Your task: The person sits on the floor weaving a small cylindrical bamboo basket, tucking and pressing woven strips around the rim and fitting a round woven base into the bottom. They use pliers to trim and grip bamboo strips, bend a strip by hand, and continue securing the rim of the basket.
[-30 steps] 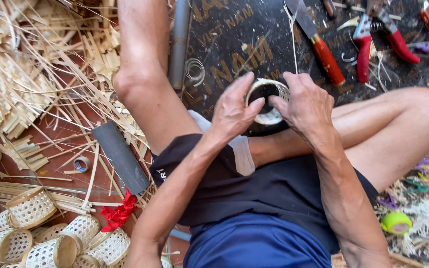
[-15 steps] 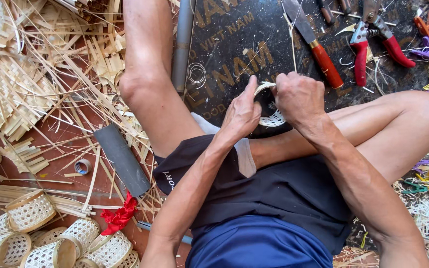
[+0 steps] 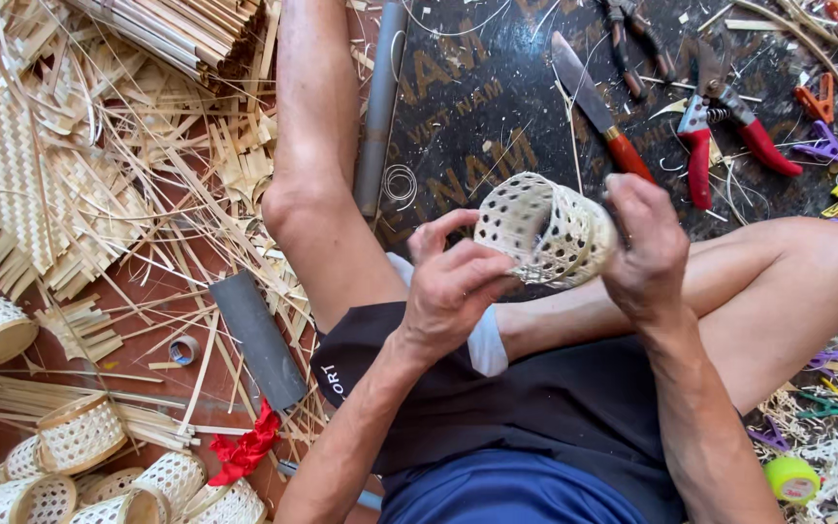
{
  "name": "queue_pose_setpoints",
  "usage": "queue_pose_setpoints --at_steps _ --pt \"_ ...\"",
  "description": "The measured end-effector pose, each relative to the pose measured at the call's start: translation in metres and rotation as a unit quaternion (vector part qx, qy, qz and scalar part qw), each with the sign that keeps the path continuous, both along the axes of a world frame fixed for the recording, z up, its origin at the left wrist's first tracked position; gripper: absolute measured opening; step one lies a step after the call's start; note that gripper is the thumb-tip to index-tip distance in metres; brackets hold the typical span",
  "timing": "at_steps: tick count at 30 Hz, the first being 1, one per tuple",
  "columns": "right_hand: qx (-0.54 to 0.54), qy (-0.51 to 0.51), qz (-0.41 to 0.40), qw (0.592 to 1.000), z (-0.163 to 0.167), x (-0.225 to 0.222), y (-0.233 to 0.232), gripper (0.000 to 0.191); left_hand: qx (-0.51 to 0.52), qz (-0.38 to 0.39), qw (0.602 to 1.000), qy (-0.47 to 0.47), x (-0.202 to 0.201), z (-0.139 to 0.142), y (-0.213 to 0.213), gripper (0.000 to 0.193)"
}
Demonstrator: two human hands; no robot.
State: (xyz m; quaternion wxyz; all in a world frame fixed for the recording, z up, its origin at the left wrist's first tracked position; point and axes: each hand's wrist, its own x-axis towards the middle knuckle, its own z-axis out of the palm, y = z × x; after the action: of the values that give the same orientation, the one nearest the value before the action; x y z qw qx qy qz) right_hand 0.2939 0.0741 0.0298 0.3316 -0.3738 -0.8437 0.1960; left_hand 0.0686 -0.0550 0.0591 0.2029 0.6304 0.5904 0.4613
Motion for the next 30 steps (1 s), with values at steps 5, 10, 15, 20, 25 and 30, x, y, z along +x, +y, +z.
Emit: queue_pose_setpoints --at_steps 5,10,15,20,25,30 --pt "-0.329 0.279 0.021 0.902 0.012 0.021 -0.006 0.024 0.024 0.013 0.987 0.158 0.011 0.023 0.013 0.023" --pt "-0.339 0.280 0.187 0.879 0.045 0.024 0.011 0.038 0.018 -0.078 0.993 0.089 0.009 0.025 0.013 0.023" --pt "-0.333 0.150 0.309 0.878 0.083 0.020 0.038 0.024 -0.036 -0.188 0.978 -0.084 -0.010 0.044 0.015 0.023" --pt "-0.214 0.073 0.355 0.907 0.109 -0.001 0.030 0.019 -0.034 -0.192 0.977 0.086 -0.016 0.089 0.014 0.028" --pt "-0.190 0.086 0.375 0.903 0.137 -0.013 0.018 0.034 -0.091 -0.280 0.954 0.063 -0.023 0.118 0.015 0.021" --pt "-0.254 0.115 0.405 0.870 0.159 -0.013 0.005 0.031 -0.098 -0.320 0.942 0.017 -0.022 0.130 0.011 0.018"
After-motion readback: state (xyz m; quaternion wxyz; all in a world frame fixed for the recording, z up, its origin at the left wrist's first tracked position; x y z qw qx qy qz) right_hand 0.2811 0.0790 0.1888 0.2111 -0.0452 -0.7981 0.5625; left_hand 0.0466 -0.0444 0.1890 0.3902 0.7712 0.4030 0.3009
